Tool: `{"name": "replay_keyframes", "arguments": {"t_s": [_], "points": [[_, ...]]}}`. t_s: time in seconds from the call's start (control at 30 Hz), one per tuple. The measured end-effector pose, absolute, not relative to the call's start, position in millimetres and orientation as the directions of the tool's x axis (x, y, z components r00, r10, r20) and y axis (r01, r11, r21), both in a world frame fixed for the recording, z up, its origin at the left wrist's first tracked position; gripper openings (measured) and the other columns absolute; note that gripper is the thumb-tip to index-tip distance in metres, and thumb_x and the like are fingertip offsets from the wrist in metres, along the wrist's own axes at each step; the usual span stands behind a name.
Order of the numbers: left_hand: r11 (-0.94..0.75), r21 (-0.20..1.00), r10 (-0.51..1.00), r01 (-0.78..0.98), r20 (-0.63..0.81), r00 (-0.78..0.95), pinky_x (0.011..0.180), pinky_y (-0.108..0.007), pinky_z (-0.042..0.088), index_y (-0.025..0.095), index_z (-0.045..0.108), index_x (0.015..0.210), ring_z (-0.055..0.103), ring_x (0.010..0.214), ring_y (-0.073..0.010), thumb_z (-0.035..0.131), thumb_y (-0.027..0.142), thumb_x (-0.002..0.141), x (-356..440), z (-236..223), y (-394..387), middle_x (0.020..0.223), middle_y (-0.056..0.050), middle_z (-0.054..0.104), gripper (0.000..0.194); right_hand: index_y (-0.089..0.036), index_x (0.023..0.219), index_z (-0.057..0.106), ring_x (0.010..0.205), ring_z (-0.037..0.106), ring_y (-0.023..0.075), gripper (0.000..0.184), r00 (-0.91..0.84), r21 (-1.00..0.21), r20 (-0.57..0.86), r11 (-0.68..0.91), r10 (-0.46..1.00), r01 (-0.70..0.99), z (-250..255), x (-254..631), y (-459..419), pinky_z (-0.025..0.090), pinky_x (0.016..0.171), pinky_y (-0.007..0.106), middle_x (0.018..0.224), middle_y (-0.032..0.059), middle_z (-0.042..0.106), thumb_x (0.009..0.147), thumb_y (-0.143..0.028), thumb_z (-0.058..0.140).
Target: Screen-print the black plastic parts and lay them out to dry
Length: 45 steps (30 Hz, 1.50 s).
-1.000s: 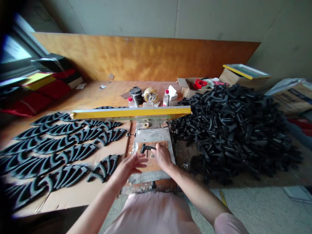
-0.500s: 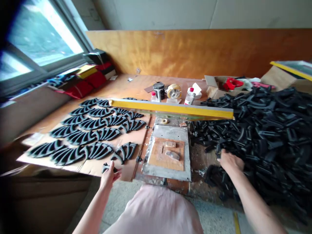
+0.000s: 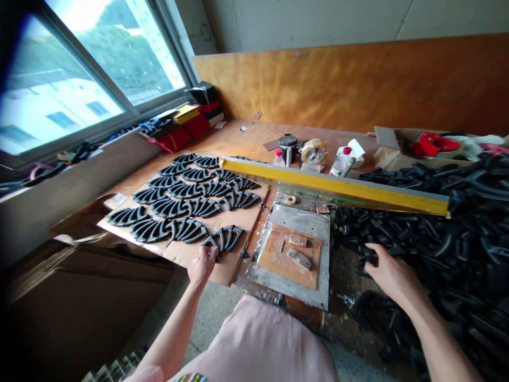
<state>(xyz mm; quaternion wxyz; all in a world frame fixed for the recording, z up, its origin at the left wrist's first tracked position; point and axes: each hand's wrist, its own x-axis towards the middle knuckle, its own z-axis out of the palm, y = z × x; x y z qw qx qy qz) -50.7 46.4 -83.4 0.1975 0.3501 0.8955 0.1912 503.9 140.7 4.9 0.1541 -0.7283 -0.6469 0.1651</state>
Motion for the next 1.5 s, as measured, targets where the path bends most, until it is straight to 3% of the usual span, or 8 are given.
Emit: {"name": "replay_keyframes", "arguments": {"t_s": [0.13,0.23,0.37,0.6,0.83,1.07,1.3,1.5], "points": [[0.394,0.315,0.891,0.864,0.099,-0.442,0.098,-0.044,0.037,0.023,0.062,0.123,0.049,0.121,-0.0321,0.052,0.043,0.088,-6,-88,55,0.134,-0.014,0.055,0.041,-0.029,0.102,0.064,0.092,0.07,0.0279,0.03,-0.169,-0.727,-0.013,0.107,0.985,0.679,14,417,135,0.053,0.085,0.042,0.109,0.0069,0.073,0.077,-0.043,0.056],[0.369,0.209,0.905,0.906,0.141,-0.401,0.098,-0.044,0.036,0.021,0.067,0.114,0.048,0.117,-0.0317,0.057,0.037,0.086,13,-92,68,0.132,-0.013,0.055,0.034,-0.026,0.095,0.063,0.106,0.066,0.0261,0.021,-0.237,-0.837,0.036,0.159,0.971,0.524,-1,373,131,0.05,0.094,0.042,0.114,0.0063,0.071,0.082,-0.04,0.055],[0.388,0.217,0.891,0.896,0.158,-0.425,0.1,-0.045,0.033,0.017,0.069,0.106,0.045,0.119,-0.0323,0.059,0.03,0.083,16,-94,79,0.134,-0.015,0.053,0.028,-0.025,0.092,0.062,0.102,0.068,0.0244,0.019,-0.243,-0.881,0.034,0.143,0.969,0.451,-29,352,128,0.052,0.092,0.041,0.112,0.0066,0.072,0.081,-0.039,0.056],[0.391,0.33,0.878,0.859,0.147,-0.456,0.099,-0.043,0.032,0.018,0.071,0.094,0.047,0.114,-0.0294,0.06,0.033,0.083,18,-99,96,0.123,-0.012,0.059,0.022,-0.026,0.098,0.063,0.095,0.07,0.0249,0.021,-0.23,-0.826,0.05,0.169,0.972,0.538,-49,354,121,0.055,0.086,0.041,0.109,0.0064,0.072,0.085,-0.04,0.055],[0.44,0.327,0.844,0.837,0.169,-0.509,0.101,-0.047,0.03,0.016,0.07,0.089,0.047,0.113,-0.0317,0.057,0.034,0.083,18,-98,105,0.117,-0.015,0.06,0.023,-0.024,0.094,0.065,0.101,0.066,0.0252,0.015,-0.221,-0.687,0.285,0.36,0.933,0.631,-59,345,116,0.051,0.092,0.044,0.107,0.0084,0.071,0.089,-0.031,0.053],[0.587,0.311,0.72,0.748,0.222,-0.657,0.112,-0.052,0.02,0.015,0.058,0.122,0.039,0.128,-0.0314,0.055,0.048,0.085,24,-105,80,0.138,-0.015,0.048,0.05,-0.021,0.094,0.069,0.101,0.062,0.0241,0.021,-0.318,-0.505,0.442,0.526,0.838,0.684,-58,337,117,0.051,0.093,0.044,0.108,0.0087,0.07,0.095,-0.022,0.047],[0.686,0.344,0.659,0.64,0.077,-0.748,0.106,-0.066,0.02,0.027,0.051,0.135,0.031,0.135,-0.037,0.052,0.057,0.083,26,-113,79,0.149,-0.012,0.04,0.06,-0.017,0.141,0.048,0.14,0.037,0.0308,0.049,-0.597,-0.299,0.324,0.678,0.734,0.671,-57,306,121,0.032,0.113,0.057,0.148,0.0126,0.045,0.094,-0.028,0.055],[0.692,0.296,0.688,0.658,0.002,-0.726,0.102,-0.06,0.03,0.022,0.065,0.12,0.037,0.131,-0.04,0.054,0.053,0.082,20,-101,89,0.142,-0.012,0.052,0.051,-0.022,0.119,0.067,0.12,0.059,0.0224,0.027,-0.766,-0.458,0.287,0.784,0.576,0.418,-42,321,97,0.041,0.111,0.048,0.121,0.0065,0.069,0.095,-0.026,0.055]]}}
